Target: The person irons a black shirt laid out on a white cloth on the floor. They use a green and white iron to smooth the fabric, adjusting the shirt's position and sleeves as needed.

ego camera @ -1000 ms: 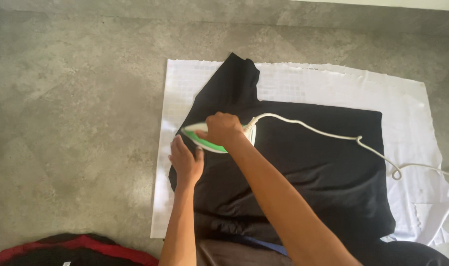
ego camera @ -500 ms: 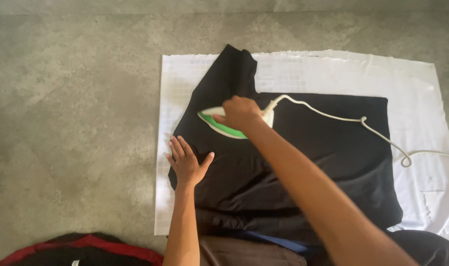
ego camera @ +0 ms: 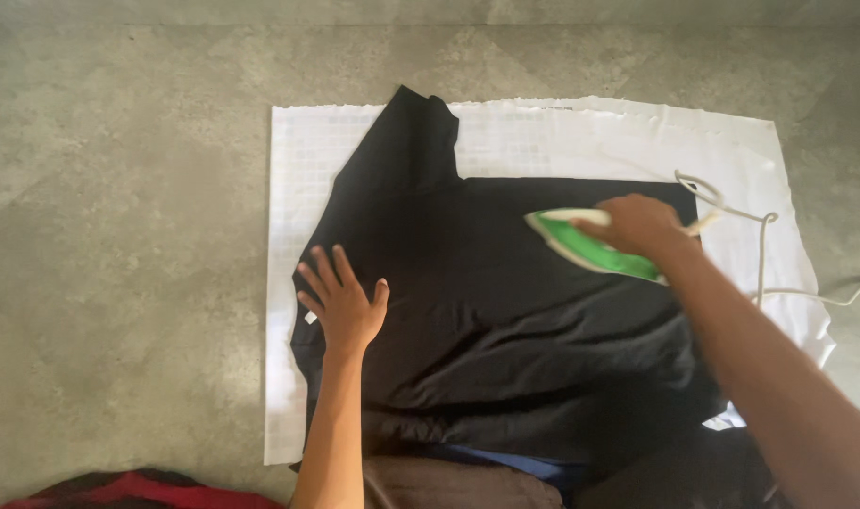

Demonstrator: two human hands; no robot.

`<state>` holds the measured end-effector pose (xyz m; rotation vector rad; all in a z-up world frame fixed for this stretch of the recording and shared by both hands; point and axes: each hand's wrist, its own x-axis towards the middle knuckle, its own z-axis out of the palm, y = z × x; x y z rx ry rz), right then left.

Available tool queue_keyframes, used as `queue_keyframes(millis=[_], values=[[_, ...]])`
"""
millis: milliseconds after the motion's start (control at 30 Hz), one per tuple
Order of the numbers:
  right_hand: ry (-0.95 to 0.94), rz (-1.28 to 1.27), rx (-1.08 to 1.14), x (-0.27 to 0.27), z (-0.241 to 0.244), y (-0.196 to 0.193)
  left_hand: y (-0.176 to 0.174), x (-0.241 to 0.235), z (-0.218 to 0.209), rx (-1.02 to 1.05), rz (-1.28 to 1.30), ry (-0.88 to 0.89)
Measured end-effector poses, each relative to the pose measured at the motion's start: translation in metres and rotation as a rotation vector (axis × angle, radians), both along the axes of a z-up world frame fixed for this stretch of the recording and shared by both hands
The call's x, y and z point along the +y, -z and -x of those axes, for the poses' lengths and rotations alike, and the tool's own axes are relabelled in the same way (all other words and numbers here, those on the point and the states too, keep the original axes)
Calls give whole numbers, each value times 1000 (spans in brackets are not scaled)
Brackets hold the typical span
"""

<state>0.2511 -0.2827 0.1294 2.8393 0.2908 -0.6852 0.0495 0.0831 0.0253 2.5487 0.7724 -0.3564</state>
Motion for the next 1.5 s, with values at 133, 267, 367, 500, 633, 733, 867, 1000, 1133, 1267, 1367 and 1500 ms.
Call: queue_keyframes(millis=[133, 267, 367, 500, 633, 733, 867, 1000, 1133, 1267, 1367, 1500], values=[[-274, -96, 92, 96, 27, 11, 24, 6, -4, 71, 117, 50], [-477, -194, 144, 172, 66, 31, -2, 11, -1, -17, 369, -126], [-586, -253, 60, 156, 96, 49, 14, 18, 0, -60, 415, -124], [-517, -143, 113, 64, 107, 32, 12, 14, 2, -66, 445, -134], [-171, 45, 108, -35, 88, -7, 27, 21, 3, 12, 313, 7], [12, 51, 87, -79, 77, -1, 61, 20, -3, -19, 236, -31], [67, 33, 120, -44, 77, 17, 45, 26, 2, -23, 413, -87], [-221, -50, 132, 53, 94, 28, 69, 32, -1, -70, 445, -122], [-468, -257, 104, 159, 128, 44, 95, 41, 5, -20, 322, -83], [-520, -333, 66, 145, 131, 52, 102, 44, 8, 39, 226, -31], [-410, -229, 112, 64, 108, 49, 106, 44, 5, 54, 154, -5], [-171, 13, 116, -73, 84, 13, 115, 49, 6, 71, 49, 27]])
